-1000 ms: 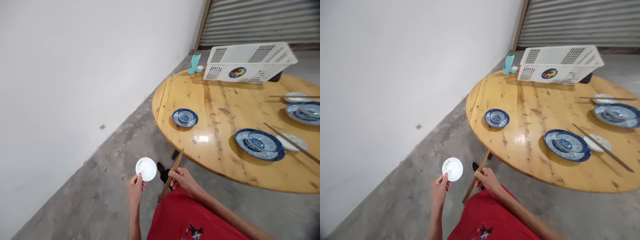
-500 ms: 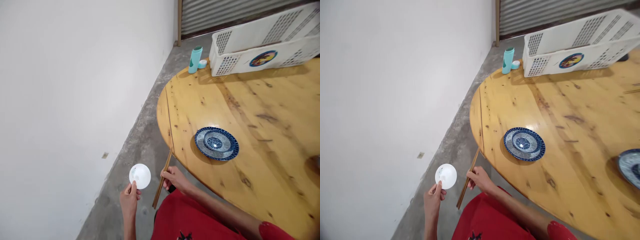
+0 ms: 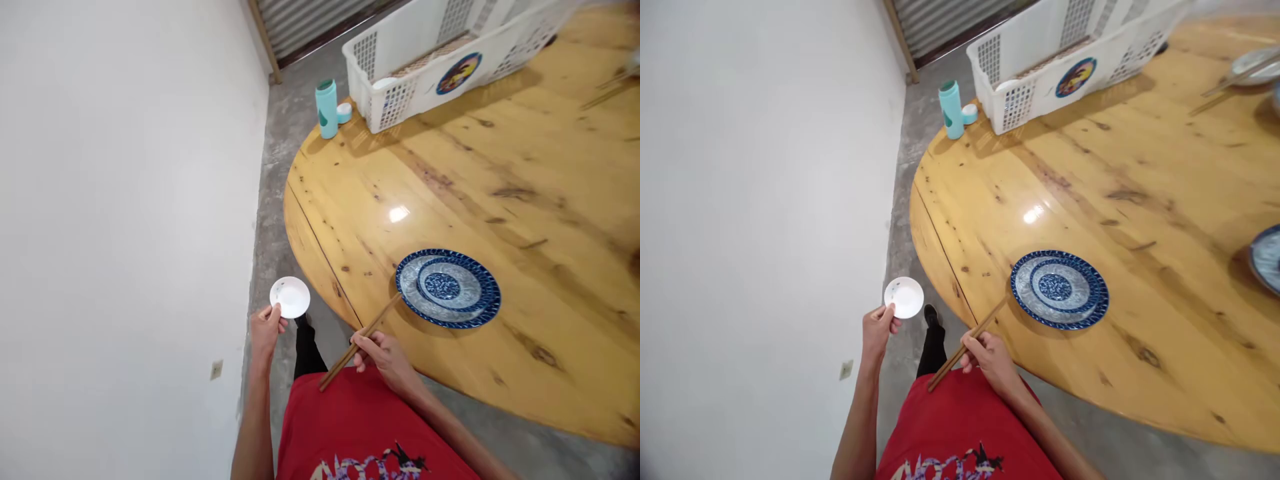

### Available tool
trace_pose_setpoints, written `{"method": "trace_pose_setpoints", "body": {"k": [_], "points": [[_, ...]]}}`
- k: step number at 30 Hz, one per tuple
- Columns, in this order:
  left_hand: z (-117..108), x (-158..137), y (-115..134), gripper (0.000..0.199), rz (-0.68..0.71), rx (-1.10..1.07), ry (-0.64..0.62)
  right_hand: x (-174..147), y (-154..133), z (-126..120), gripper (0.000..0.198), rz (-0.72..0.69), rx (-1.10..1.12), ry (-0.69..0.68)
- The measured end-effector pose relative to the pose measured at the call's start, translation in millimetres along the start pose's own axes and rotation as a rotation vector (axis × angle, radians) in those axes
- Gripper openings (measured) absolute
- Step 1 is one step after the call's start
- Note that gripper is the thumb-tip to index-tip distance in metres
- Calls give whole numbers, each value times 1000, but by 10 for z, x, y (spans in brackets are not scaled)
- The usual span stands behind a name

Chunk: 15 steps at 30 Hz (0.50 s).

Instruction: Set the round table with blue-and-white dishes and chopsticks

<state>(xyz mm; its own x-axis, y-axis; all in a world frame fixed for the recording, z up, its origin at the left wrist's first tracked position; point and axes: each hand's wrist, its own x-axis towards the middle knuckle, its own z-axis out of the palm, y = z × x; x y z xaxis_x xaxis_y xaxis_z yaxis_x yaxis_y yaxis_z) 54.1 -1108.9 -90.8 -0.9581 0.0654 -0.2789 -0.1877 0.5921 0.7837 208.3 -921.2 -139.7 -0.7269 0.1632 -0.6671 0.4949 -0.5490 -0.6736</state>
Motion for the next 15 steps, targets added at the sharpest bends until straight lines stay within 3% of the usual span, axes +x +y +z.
{"method": "trace_pose_setpoints", "body": {"k": [4,8,11,15], "points": [[86,942,208,41,113,-9,-147,295,-104,228,45,-65,90,159],[209,1818,433,38,183,-13,-310,627,-296,610,49,-133,201,373],[306,2375,613,38,217,12,-420,850,-475,963,54,-157,296,504],[510,3007,850,39,304,54,-529,1111,-680,1341,55,-162,323,563]]}}
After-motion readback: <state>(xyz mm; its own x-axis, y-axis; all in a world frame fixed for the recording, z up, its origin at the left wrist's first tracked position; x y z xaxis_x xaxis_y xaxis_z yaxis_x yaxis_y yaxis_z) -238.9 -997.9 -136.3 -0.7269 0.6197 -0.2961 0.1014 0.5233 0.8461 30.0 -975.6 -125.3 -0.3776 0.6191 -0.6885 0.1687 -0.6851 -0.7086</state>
